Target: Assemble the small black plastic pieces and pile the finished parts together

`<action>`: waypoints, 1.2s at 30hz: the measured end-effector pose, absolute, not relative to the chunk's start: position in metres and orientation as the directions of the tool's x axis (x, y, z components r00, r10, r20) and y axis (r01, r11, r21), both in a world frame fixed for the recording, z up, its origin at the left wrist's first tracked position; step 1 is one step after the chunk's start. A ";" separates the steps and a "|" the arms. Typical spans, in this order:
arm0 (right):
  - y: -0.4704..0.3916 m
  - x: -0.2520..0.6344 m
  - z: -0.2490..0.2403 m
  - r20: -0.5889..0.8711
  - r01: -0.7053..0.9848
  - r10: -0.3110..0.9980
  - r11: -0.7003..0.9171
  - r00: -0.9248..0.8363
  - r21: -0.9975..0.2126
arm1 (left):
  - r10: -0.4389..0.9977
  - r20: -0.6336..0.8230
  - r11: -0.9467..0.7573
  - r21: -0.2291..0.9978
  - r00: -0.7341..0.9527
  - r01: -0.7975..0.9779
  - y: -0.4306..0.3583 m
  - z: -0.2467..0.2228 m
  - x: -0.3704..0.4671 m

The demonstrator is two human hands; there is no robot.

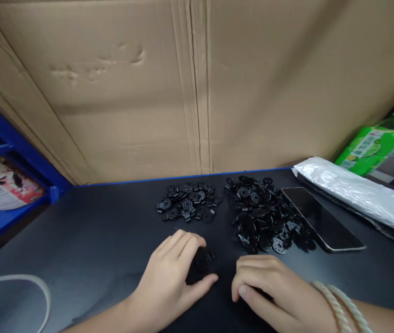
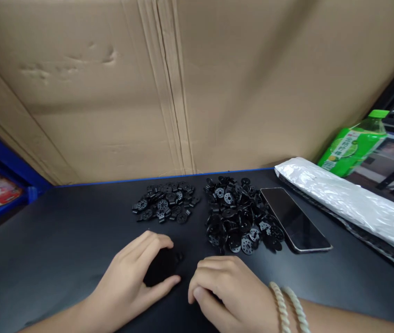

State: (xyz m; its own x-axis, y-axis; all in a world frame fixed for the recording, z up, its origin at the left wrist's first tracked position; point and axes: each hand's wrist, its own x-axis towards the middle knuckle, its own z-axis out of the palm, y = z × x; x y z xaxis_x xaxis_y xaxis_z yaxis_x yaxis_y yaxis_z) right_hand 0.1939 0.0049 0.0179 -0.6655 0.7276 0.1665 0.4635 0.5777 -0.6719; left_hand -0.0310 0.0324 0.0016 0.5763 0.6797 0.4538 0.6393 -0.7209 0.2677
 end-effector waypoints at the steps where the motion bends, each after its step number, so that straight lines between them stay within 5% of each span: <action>1: 0.005 0.194 0.017 0.163 0.454 0.725 0.572 -0.669 -0.683 | 0.702 0.424 -0.705 0.299 0.573 0.643 0.033 0.002 -0.031; 13: 0.001 0.185 0.007 0.162 0.371 0.844 0.387 -0.511 -0.844 | 0.595 0.630 -0.803 0.491 0.499 0.338 0.025 -0.002 -0.022; 18: 0.007 0.178 0.011 -0.042 0.143 0.805 0.054 -0.592 -0.988 | 0.568 0.651 -0.807 0.560 0.504 0.186 0.020 0.005 -0.015; 22: 0.012 0.175 0.016 -0.089 -0.039 0.757 -0.149 -0.647 -0.988 | 0.548 0.644 -0.812 0.563 0.533 0.154 0.019 0.007 -0.013; 29: 0.017 0.172 0.015 -0.125 -0.090 0.725 -0.251 -0.678 -0.964 | 0.516 0.672 -0.829 0.547 0.531 0.113 0.015 0.006 -0.010; 36: 0.019 0.172 0.005 -0.109 -0.095 0.693 -0.250 -0.713 -0.964 | 0.637 0.623 -0.734 0.670 0.454 0.111 0.011 0.008 -0.007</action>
State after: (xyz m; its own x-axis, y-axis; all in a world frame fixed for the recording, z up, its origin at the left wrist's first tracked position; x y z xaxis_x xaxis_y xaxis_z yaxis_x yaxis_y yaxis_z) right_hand 0.1720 0.0186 0.0045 -0.7132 0.6925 -0.1087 -0.0954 -0.2495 -0.9637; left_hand -0.0071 0.0109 0.0082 0.4539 0.6367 0.6234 0.1107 -0.7345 0.6695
